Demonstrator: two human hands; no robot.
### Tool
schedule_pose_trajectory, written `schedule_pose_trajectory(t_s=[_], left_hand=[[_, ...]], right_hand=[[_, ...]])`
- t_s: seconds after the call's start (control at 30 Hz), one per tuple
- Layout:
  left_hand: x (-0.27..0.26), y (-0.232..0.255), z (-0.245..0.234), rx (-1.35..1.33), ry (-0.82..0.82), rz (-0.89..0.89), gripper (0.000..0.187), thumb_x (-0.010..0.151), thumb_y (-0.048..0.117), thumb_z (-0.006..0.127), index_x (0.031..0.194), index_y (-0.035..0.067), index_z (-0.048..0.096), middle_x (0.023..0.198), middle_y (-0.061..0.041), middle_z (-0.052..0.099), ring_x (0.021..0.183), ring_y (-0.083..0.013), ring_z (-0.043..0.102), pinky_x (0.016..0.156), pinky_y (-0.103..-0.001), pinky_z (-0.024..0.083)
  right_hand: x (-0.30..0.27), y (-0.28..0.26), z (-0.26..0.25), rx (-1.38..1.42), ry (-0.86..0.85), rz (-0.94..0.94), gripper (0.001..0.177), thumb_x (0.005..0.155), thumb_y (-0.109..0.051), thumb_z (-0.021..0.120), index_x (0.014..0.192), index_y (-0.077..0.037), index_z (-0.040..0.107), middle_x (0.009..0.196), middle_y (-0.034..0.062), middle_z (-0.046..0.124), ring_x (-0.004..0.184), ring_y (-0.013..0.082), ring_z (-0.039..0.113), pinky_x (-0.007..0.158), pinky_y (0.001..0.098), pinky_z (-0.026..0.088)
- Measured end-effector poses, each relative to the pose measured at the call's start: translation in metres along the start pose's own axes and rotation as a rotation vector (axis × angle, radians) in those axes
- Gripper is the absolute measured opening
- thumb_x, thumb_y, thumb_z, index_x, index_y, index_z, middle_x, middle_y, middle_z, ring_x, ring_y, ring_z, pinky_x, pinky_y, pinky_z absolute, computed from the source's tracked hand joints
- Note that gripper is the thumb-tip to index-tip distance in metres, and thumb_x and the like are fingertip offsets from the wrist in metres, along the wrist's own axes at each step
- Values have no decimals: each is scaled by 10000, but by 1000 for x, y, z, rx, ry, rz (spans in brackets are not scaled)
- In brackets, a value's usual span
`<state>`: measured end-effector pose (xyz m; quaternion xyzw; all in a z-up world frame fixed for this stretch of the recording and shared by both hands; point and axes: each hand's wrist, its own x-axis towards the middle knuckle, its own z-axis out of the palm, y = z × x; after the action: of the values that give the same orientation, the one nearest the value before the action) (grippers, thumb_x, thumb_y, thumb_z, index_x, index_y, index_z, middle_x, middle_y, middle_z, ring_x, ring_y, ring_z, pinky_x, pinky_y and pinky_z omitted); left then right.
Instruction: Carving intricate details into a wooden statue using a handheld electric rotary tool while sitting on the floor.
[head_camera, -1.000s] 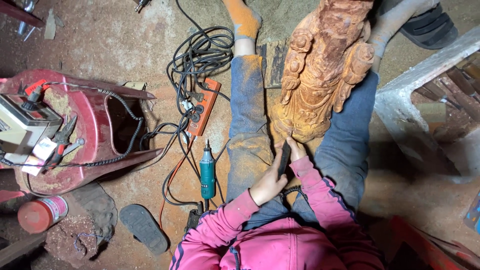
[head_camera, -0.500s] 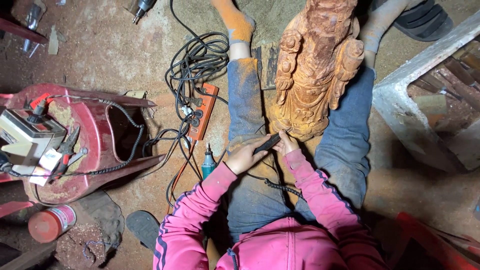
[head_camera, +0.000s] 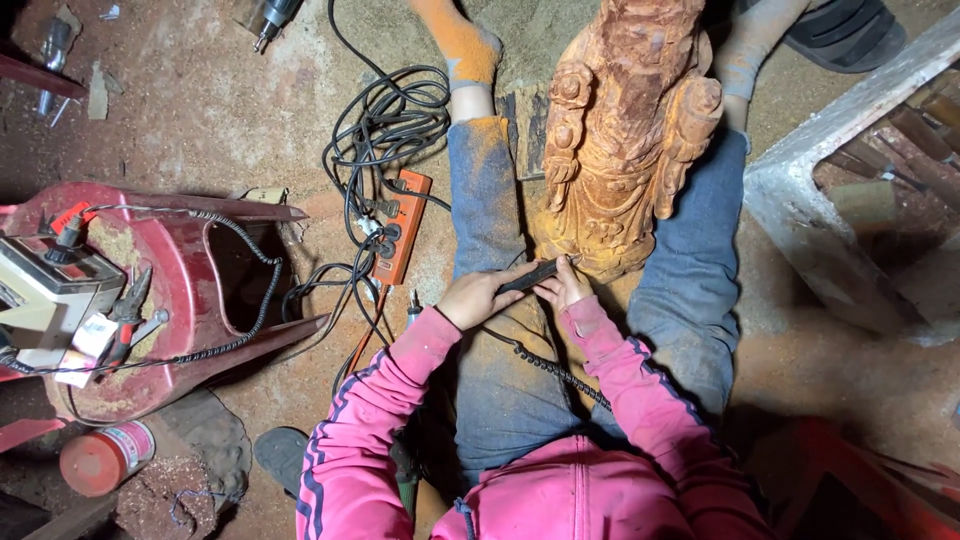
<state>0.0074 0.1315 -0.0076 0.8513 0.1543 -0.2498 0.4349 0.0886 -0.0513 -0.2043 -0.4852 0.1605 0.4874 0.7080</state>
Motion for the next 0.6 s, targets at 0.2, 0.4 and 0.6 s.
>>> schedule_pose_trajectory(t_s=[0.2,0.4,0.6], left_hand=[[-3,-7,-6,48,-22,8,517,995,343,567,1497,403,460,1262,-192,693,1137,-454,649,957,-547,539],[12,-17,-9,148,-48,-21,528,985,367,580,1484,474,447,1254,-161,704,1121,-426,671,934,-534,556],[15,-15,-19,259,-49,-8,531,989,389,564,1482,525,422,1233,-133,717,1096,-404,688,914,-527,568]], right_hand=[[-6,5,1,27,22,15,544,1028,-447,622,1377,-46,513,1312,178,629,1074,423,669,969,658,500],[-1,-1,5,85,5,57,529,1024,-434,634,1349,-38,503,1274,175,594,1034,409,672,979,653,516],[-7,-9,10,102,-40,74,647,1016,-495,614,1421,-27,427,1338,198,524,1117,430,642,1021,659,476]])
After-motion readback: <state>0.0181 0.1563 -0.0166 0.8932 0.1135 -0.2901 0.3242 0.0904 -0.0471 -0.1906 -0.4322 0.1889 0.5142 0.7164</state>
